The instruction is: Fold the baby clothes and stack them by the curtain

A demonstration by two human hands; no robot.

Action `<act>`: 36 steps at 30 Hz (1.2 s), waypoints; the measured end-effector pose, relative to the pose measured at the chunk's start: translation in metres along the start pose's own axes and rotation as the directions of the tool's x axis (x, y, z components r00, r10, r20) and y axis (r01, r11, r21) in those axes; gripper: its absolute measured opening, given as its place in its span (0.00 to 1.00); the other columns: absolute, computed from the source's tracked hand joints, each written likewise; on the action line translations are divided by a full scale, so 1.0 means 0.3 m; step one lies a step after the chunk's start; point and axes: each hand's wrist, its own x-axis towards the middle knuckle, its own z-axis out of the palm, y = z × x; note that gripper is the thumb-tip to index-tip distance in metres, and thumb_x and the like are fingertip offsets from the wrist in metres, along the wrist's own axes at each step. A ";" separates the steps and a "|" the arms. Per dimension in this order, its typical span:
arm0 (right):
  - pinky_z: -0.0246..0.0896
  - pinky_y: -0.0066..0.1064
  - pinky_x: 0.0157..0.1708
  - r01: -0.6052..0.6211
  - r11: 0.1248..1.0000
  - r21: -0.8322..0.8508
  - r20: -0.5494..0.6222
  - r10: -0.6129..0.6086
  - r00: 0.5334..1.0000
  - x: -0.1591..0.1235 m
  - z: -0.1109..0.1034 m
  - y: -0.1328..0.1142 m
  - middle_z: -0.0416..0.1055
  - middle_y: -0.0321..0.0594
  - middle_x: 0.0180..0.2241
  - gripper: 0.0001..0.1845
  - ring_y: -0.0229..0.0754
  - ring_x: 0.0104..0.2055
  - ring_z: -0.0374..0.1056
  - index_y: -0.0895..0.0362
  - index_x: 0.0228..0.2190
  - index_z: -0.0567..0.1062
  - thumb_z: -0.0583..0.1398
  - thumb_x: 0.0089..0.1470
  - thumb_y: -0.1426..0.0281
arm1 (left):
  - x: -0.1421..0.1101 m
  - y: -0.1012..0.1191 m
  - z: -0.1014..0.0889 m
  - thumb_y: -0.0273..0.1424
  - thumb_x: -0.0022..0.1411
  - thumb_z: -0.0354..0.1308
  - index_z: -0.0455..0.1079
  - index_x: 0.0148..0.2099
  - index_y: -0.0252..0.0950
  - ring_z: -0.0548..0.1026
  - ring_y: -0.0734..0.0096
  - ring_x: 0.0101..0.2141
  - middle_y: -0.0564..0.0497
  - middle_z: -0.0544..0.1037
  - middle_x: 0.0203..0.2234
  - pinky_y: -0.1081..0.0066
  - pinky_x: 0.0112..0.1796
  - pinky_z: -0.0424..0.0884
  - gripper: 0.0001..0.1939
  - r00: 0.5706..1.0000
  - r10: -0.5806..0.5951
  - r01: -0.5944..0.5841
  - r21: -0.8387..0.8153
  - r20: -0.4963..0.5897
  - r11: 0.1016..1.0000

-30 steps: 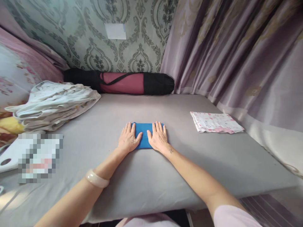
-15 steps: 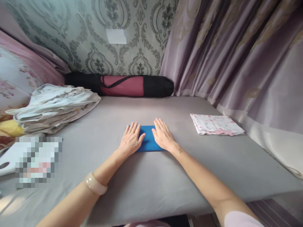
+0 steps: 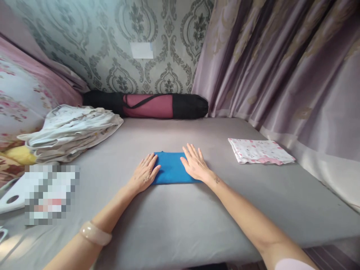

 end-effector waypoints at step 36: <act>0.29 0.45 0.67 0.192 0.980 0.046 -0.028 -0.190 0.981 0.157 0.134 -0.371 0.47 0.56 0.67 0.33 0.50 0.70 0.37 0.71 0.63 0.56 0.44 0.65 0.61 | -0.024 -0.020 -0.045 0.41 0.68 0.37 0.64 0.57 0.33 0.67 0.61 0.57 0.40 0.71 0.56 0.58 0.59 0.61 0.26 0.905 -0.398 0.267 -0.526 -0.152 0.807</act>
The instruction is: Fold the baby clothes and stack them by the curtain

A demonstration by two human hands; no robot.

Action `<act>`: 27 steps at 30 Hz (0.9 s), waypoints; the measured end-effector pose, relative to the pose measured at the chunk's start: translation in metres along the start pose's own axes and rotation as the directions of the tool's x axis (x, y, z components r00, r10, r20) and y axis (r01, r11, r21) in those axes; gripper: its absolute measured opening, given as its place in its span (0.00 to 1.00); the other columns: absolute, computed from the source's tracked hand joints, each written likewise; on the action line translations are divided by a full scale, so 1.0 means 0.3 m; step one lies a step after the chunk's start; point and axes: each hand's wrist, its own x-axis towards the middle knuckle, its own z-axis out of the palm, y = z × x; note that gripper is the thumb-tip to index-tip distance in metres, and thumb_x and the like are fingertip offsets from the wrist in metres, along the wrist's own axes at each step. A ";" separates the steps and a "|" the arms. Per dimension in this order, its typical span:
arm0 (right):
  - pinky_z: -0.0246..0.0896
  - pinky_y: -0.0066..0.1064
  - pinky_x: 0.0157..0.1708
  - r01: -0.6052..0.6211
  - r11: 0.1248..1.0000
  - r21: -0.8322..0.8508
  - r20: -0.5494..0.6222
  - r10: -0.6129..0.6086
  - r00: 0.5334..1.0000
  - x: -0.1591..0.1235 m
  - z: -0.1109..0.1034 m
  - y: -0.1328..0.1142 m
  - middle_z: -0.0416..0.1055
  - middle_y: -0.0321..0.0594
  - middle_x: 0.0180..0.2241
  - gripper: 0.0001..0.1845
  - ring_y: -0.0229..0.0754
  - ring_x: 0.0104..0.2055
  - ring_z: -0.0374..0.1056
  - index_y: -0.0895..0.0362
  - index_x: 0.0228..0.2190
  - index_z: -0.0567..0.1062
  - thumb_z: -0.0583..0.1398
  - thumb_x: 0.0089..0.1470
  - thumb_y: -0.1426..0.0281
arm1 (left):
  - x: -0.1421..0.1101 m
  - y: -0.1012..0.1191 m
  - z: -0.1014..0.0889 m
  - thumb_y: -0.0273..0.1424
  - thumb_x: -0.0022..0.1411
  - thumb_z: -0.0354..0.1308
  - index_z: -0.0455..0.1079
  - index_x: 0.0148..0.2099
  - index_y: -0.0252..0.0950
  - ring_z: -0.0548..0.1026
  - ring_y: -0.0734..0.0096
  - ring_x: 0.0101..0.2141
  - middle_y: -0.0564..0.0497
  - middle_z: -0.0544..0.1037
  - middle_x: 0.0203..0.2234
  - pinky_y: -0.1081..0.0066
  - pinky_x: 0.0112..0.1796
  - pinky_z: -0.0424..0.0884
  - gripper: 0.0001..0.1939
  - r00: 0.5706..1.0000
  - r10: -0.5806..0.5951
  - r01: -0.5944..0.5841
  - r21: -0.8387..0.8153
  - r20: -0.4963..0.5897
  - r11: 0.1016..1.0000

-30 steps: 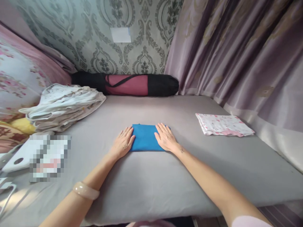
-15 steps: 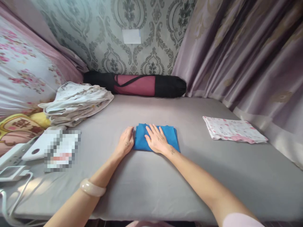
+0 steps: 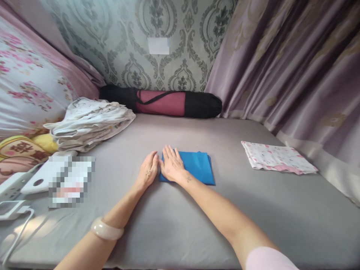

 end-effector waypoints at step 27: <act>0.42 0.41 0.64 -0.280 0.960 0.018 -0.095 0.281 0.955 -0.198 -0.081 0.337 0.58 0.51 0.63 0.29 0.48 0.66 0.51 0.66 0.60 0.62 0.43 0.65 0.63 | 0.055 0.066 -0.005 0.46 0.70 0.38 0.66 0.60 0.40 0.67 0.56 0.57 0.45 0.71 0.57 0.52 0.58 0.58 0.26 0.849 0.305 -0.468 0.343 0.432 0.815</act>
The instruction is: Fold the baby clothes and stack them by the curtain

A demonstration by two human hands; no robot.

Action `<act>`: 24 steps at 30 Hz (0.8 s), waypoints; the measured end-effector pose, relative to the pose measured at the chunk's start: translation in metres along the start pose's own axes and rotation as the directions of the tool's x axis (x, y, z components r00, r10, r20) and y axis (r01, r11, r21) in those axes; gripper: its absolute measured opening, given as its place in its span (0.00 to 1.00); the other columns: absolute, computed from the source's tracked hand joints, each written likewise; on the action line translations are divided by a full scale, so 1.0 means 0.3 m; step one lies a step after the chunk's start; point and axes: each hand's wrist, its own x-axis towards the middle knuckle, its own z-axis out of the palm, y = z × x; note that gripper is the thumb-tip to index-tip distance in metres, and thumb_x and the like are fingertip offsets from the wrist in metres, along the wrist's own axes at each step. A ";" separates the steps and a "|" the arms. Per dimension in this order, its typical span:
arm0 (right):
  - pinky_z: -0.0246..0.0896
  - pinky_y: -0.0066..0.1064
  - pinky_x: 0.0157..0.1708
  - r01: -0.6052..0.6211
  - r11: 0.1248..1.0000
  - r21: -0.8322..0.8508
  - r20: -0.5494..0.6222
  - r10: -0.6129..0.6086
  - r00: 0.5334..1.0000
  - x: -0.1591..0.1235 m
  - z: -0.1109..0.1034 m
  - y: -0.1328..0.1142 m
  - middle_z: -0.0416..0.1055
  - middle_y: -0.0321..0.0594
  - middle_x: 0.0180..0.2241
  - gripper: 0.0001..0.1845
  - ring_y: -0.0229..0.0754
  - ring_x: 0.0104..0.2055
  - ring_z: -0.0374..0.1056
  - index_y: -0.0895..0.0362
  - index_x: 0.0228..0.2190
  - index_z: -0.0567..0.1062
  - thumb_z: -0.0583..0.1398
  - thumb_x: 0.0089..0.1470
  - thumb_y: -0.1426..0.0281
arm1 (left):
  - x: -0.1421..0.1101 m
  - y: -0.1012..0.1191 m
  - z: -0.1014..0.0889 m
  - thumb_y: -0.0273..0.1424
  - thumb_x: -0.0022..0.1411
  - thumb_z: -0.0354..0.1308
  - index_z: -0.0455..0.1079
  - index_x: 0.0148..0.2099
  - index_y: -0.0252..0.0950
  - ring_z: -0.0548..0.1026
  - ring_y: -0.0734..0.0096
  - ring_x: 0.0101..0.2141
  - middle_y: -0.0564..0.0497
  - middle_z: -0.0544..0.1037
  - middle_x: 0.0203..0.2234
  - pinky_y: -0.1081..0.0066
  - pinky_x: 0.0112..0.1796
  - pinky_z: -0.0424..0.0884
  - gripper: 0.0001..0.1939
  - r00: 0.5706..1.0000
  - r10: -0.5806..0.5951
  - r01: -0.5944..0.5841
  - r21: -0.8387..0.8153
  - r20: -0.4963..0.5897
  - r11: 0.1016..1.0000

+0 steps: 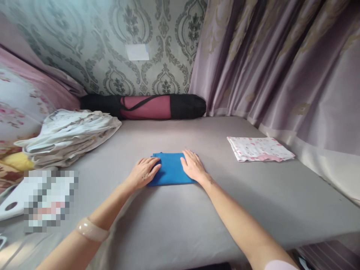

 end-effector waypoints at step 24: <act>0.50 0.44 0.54 -0.244 0.967 0.075 0.046 0.242 0.969 0.054 -0.074 0.116 0.68 0.45 0.49 0.16 0.51 0.55 0.60 0.54 0.43 0.73 0.55 0.52 0.68 | 0.230 -0.068 -0.083 0.47 0.42 0.64 0.70 0.35 0.36 0.72 0.62 0.35 0.52 0.74 0.27 0.70 0.33 0.64 0.23 0.900 -0.241 0.400 -0.466 0.364 0.789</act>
